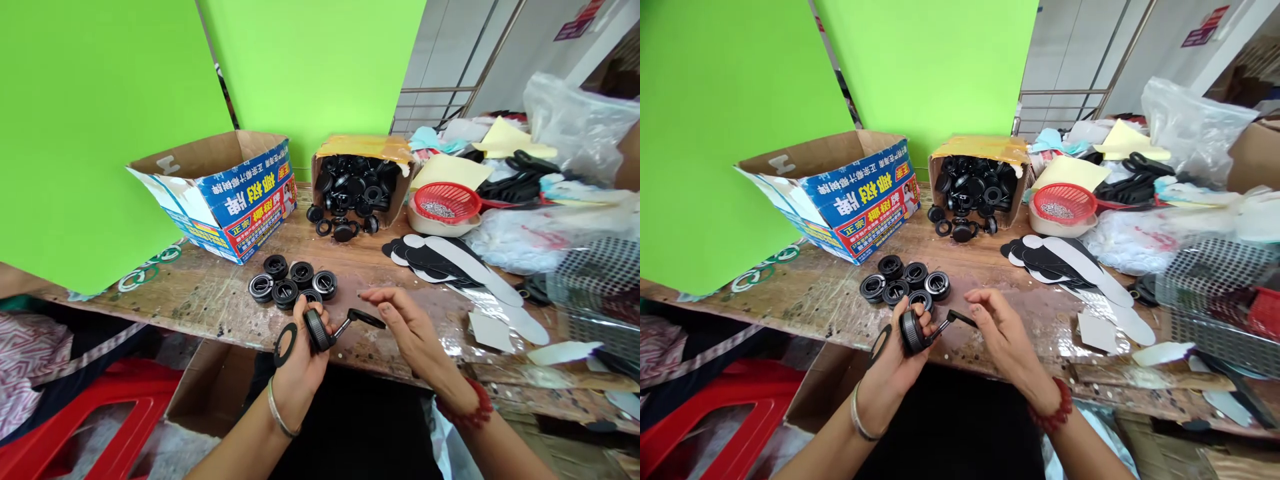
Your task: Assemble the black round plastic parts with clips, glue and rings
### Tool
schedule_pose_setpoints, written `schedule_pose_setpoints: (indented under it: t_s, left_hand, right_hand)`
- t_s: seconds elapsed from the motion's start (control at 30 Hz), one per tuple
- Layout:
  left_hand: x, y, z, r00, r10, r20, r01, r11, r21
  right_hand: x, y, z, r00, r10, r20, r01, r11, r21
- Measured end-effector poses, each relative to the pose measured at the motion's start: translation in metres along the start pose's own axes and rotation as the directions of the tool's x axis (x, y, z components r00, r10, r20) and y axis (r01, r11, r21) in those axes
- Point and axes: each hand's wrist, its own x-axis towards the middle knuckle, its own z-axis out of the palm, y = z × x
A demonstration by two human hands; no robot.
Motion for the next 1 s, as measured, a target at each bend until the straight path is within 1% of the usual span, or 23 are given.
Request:
schedule_pose_setpoints:
  t_s: [0.07,0.1,0.13,0.2,0.27,0.37,0.43,0.5,0.57,0.6,0.63,0.67,0.7,0.73,0.77,0.8,0.87,0.9,0.93,1.0]
  left_hand:
    - [-0.005,-0.001,0.003,0.997,-0.043,0.062,0.042,0.999,0.017]
    - [-0.009,-0.001,0.003,0.995,-0.037,0.087,0.034,0.998,0.044]
    - [-0.013,-0.002,0.003,0.995,-0.009,0.102,0.001,0.997,0.080]
    - [-0.022,-0.005,-0.001,0.990,0.081,0.115,-0.097,0.984,0.146]
    - [-0.031,-0.008,-0.006,0.980,0.162,0.118,-0.182,0.967,0.180]
    - [-0.037,-0.011,-0.012,0.972,0.203,0.120,-0.225,0.948,0.225]
    - [-0.035,-0.010,-0.013,0.973,0.195,0.125,-0.222,0.938,0.265]
    - [-0.029,-0.009,-0.013,0.984,0.132,0.121,-0.164,0.938,0.306]
    - [-0.019,-0.007,-0.014,0.992,0.091,0.083,-0.115,0.933,0.342]
    - [-0.013,-0.006,-0.015,0.992,0.114,0.054,-0.126,0.926,0.356]
    - [-0.007,-0.003,-0.017,0.984,0.176,0.023,-0.172,0.912,0.372]
    - [-0.001,0.000,-0.021,0.964,0.265,-0.004,-0.243,0.887,0.392]
    - [0.005,0.004,-0.026,0.930,0.367,-0.023,-0.324,0.848,0.419]
    - [0.012,0.010,-0.031,0.884,0.466,-0.032,-0.401,0.793,0.460]
    - [0.017,0.017,-0.038,0.835,0.550,-0.023,-0.464,0.726,0.508]
    - [0.023,0.024,-0.045,0.782,0.624,-0.008,-0.511,0.647,0.566]
    - [0.033,0.040,-0.061,0.682,0.729,0.059,-0.569,0.478,0.669]
    - [0.038,0.048,-0.069,0.640,0.763,0.090,-0.585,0.408,0.701]
    - [0.042,0.055,-0.078,0.609,0.785,0.110,-0.592,0.358,0.722]
    - [0.050,0.067,-0.095,0.566,0.812,0.142,-0.581,0.271,0.767]
  right_hand:
    - [-0.001,-0.004,0.004,0.977,0.015,0.211,-0.030,0.997,0.070]
    - [-0.004,-0.006,0.007,0.960,-0.005,0.281,-0.019,0.996,0.083]
    - [-0.008,-0.009,0.010,0.949,-0.039,0.313,0.015,0.997,0.080]
    - [-0.019,-0.016,0.018,0.945,-0.107,0.309,0.102,0.994,0.033]
    - [-0.031,-0.019,0.025,0.950,-0.137,0.281,0.153,0.988,-0.036]
    - [-0.046,-0.015,0.035,0.974,-0.129,0.184,0.151,0.982,-0.116]
    - [-0.051,-0.011,0.039,0.981,-0.137,0.137,0.154,0.980,-0.125]
    - [-0.047,-0.009,0.037,0.976,-0.142,0.167,0.162,0.980,-0.115]
    - [-0.031,-0.012,0.026,0.967,-0.128,0.219,0.162,0.976,-0.146]
    - [-0.018,-0.014,0.018,0.968,-0.115,0.222,0.160,0.967,-0.196]
    - [-0.001,-0.016,0.009,0.973,-0.097,0.210,0.154,0.950,-0.271]
    - [0.018,-0.018,0.000,0.981,-0.084,0.174,0.144,0.918,-0.370]
    - [0.038,-0.020,-0.008,0.989,-0.058,0.140,0.120,0.860,-0.496]
    - [0.060,-0.021,-0.015,0.990,-0.017,0.137,0.100,0.775,-0.624]
    - [0.081,-0.020,-0.020,0.991,0.025,0.130,0.080,0.669,-0.739]
    - [0.102,-0.018,-0.021,0.988,0.059,0.146,0.088,0.561,-0.823]
    - [0.135,-0.010,-0.018,0.965,0.142,0.220,0.152,0.381,-0.912]
    - [0.147,-0.005,-0.013,0.949,0.176,0.261,0.194,0.323,-0.926]
    - [0.156,0.000,-0.007,0.934,0.204,0.295,0.231,0.286,-0.930]
    - [0.167,0.010,0.005,0.911,0.230,0.342,0.282,0.258,-0.924]
